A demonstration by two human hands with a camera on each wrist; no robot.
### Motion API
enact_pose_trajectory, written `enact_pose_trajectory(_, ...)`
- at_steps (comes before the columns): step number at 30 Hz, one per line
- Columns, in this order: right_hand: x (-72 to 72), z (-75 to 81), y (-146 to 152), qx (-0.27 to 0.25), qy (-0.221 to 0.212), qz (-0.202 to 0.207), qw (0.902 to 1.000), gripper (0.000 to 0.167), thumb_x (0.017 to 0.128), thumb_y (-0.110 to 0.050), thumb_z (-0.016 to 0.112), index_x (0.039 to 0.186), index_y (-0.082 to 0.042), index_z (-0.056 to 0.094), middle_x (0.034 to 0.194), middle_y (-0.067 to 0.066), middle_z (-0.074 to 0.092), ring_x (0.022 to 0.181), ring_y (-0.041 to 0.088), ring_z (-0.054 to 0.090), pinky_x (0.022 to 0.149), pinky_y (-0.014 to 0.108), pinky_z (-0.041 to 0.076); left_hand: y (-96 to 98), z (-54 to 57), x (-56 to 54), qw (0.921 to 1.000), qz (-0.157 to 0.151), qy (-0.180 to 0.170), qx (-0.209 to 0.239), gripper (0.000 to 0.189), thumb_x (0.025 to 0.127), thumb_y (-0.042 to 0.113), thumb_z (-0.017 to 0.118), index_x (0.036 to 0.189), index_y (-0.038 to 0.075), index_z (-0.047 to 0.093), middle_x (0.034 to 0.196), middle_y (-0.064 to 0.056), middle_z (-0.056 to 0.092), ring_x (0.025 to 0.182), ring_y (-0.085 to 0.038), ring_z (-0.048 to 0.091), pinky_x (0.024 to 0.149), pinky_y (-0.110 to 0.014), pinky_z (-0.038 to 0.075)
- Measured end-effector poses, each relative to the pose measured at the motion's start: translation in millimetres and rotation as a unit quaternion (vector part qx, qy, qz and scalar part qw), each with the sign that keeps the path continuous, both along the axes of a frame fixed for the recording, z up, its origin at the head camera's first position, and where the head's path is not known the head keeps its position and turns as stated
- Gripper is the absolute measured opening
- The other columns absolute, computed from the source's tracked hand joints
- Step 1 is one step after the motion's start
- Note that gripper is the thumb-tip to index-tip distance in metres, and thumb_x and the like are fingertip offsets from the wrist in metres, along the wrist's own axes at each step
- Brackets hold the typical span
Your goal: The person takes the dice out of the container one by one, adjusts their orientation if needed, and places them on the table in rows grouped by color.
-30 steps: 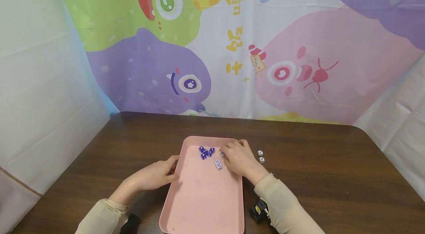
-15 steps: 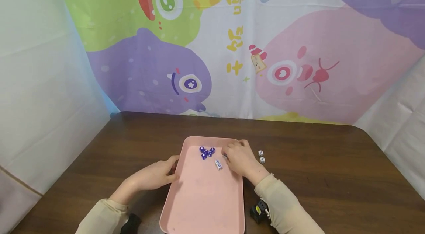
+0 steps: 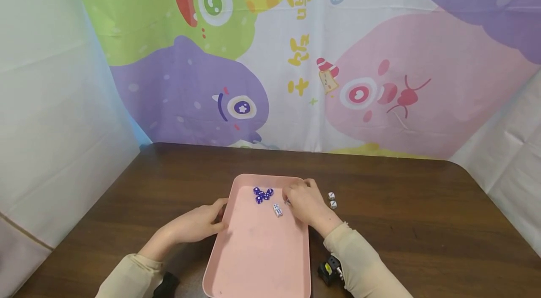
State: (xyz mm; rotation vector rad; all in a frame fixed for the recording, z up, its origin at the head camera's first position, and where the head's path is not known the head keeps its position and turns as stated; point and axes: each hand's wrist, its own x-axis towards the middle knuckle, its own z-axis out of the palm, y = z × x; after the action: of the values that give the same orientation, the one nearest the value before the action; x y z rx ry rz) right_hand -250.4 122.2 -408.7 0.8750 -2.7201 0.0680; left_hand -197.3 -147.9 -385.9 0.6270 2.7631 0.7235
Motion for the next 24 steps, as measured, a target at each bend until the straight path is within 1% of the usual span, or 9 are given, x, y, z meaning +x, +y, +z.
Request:
enact_pose_trajectory(5,1.9,1.7,0,0.006,-0.006,-0.001,1.0,0.012,0.078,-0.008,0.065,0.082,-0.018,0.067,0.086,-0.005,0.065,0.09,0.016,0.06,0.091,0.05,0.035,1.0,-0.1,0.5,1.0,0.003,0.003,0.002,0.054,0.086,0.019,0.056,0.131,-0.003,0.036,0.105,-0.015,0.061,0.082,-0.016,0.056,0.076,-0.039,0.045)
enact_pose_trajectory(11,4.2,3.7,0,0.012,-0.008,-0.001,0.9999,0.015,0.077,-0.006,0.064,0.08,-0.02,0.068,0.084,-0.005,0.063,0.088,0.016,0.06,0.09,0.049,0.035,1.0,0.5,1.6,1.0,0.0,0.006,0.003,0.054,0.086,0.018,0.055,0.131,-0.004,0.036,0.102,-0.015,0.061,0.08,-0.016,0.055,0.074,-0.038,0.044)
enact_pose_trajectory(15,5.7,4.7,1,0.009,-0.01,-0.005,0.9999,0.015,0.077,-0.006,0.064,0.081,-0.02,0.07,0.086,-0.005,0.064,0.089,0.015,0.06,0.092,0.05,0.035,1.0,0.7,2.3,1.0,0.0,0.004,0.003,0.054,0.086,0.017,0.055,0.131,-0.004,0.036,0.1,-0.013,0.061,0.077,-0.015,0.053,0.072,-0.037,0.044)
enact_pose_trajectory(20,8.7,7.9,2,-0.005,-0.021,-0.016,0.9996,0.014,0.079,-0.007,0.064,0.084,-0.018,0.07,0.089,-0.004,0.064,0.091,0.017,0.06,0.094,0.05,0.033,1.5,1.3,2.3,1.0,0.004,-0.001,0.001,0.055,0.086,0.019,0.056,0.131,-0.003,0.036,0.104,-0.015,0.061,0.081,-0.016,0.056,0.075,-0.039,0.045)
enact_pose_trajectory(24,10.4,9.1,3,-0.012,-0.016,-0.02,0.9996,0.012,0.08,-0.008,0.064,0.085,-0.016,0.071,0.088,-0.003,0.064,0.09,0.017,0.06,0.094,0.05,0.033,1.2,1.6,2.0,1.0,0.004,0.002,-0.002,0.054,0.086,0.019,0.055,0.131,-0.003,0.036,0.106,-0.016,0.061,0.083,-0.017,0.057,0.077,-0.039,0.045)
